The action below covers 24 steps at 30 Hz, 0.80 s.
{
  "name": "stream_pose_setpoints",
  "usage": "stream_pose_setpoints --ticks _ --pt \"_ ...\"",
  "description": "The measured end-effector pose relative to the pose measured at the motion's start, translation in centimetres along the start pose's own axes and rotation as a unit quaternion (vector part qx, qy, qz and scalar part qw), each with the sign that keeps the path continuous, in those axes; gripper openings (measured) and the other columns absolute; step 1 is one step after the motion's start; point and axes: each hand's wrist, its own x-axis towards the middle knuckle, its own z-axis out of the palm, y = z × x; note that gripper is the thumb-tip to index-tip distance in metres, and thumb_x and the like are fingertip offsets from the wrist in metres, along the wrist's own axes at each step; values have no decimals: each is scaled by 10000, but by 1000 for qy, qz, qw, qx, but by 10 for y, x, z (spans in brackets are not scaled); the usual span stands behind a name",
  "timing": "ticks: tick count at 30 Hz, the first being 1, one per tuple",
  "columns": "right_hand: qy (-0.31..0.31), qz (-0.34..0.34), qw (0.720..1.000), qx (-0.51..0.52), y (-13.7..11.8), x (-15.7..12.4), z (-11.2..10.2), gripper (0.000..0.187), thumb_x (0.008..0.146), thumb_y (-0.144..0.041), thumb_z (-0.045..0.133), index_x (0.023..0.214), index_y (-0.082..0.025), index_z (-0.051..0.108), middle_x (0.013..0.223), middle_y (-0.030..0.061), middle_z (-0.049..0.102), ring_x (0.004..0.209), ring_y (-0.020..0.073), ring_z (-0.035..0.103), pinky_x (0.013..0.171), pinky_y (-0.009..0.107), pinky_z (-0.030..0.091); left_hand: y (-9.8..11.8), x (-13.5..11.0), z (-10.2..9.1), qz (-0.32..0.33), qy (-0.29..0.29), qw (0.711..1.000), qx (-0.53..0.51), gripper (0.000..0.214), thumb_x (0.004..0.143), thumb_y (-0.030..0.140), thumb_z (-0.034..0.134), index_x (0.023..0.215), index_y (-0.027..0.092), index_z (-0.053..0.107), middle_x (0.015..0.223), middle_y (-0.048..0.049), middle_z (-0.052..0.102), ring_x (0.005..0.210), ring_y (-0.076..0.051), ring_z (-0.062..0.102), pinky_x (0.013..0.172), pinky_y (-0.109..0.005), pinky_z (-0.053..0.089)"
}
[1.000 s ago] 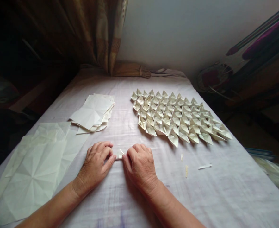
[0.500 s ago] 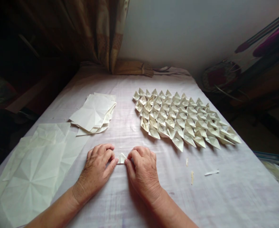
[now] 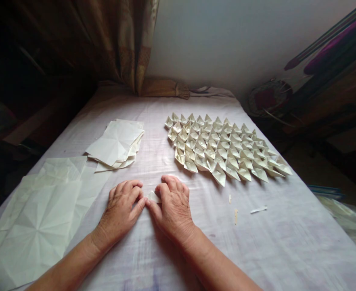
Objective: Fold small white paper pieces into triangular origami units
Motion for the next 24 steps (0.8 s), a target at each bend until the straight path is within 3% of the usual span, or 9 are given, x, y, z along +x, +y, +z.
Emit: stream_pose_setpoints --ticks 5,8,13,18,24 --pt "-18 29 999 8 14 0 -4 229 761 -321 721 925 -228 592 1318 133 548 1274 324 437 991 513 346 -2 0 0 0 -6 1000 -8 80 875 235 581 802 222 552 1119 -51 617 1053 -258 513 907 -445 388" --pt "-39 43 998 3 25 1 -9 240 731 -301 741 922 -233 613 1381 129 511 1336 353 375 998 558 338 -1 0 0 0 -2 1000 -11 24 883 231 581 898 233 600 1120 -47 616 1062 -251 513 908 -432 384" --pt "-44 42 998 2 28 0 -12 205 741 -287 734 913 -229 637 1410 130 493 1357 360 357 1004 576 333 0 -2 0 39 7 999 -15 177 911 234 579 1020 325 686 1099 -16 641 1049 -230 545 916 -419 383" --pt "-30 0 999 32 26 -5 -14 122 798 -252 691 916 -240 662 1326 95 581 1328 322 409 1037 552 305 -4 -2 -8 106 -16 994 2 227 892 271 626 1108 314 680 1162 -17 674 1108 -239 546 954 -422 376" --pt "-12 -86 996 36 28 -9 -11 339 777 -237 734 1105 -302 684 1267 75 624 1277 329 453 1010 514 331 -4 11 -15 153 -52 987 8 163 901 249 606 1040 250 693 1004 -20 718 946 -207 619 876 -380 425"
